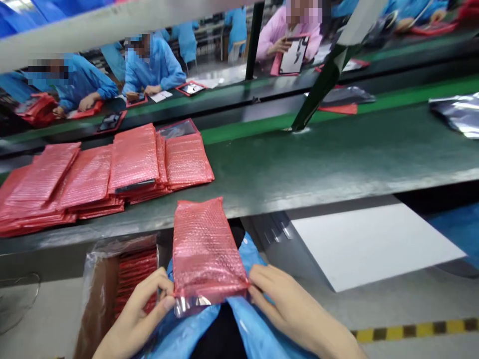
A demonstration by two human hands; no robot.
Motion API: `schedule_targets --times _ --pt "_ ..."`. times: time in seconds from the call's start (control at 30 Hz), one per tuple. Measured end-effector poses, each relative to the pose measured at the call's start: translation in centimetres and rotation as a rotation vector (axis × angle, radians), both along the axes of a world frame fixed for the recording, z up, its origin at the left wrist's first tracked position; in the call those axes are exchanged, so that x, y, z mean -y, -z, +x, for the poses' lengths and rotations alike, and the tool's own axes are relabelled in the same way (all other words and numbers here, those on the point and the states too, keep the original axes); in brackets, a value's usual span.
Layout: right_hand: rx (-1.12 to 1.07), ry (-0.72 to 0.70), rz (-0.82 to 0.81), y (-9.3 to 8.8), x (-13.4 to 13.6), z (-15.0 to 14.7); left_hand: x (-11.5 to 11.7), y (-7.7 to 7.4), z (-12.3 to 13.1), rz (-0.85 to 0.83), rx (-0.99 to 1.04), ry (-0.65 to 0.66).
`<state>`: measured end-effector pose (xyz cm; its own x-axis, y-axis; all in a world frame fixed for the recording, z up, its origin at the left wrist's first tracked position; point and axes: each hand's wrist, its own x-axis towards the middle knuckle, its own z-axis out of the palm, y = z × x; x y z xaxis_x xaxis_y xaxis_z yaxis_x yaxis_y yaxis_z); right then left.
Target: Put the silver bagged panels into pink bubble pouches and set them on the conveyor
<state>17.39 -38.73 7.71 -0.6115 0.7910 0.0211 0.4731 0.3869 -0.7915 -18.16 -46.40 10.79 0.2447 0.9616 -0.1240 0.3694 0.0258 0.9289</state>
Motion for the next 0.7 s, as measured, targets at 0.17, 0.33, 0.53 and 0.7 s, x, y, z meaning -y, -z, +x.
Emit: schedule_targets --times 0.17,0.33,0.53,0.7 --pt "-0.269 -0.019 0.222 -8.5 -3.5 1.2 -6.2 -9.0 -0.1 0.134 0.052 -0.023" --pt "-0.328 0.108 0.128 -13.3 -8.9 0.0 -13.0 -14.0 -0.6 -0.110 0.178 0.058" --pt "-0.240 0.087 0.164 -13.6 -18.9 -2.4 -21.9 -14.4 -2.0 -0.047 0.103 0.041" --pt "-0.379 0.332 0.375 -14.1 -30.7 -7.0 -32.9 -16.6 -3.7 0.123 -0.074 -0.164"
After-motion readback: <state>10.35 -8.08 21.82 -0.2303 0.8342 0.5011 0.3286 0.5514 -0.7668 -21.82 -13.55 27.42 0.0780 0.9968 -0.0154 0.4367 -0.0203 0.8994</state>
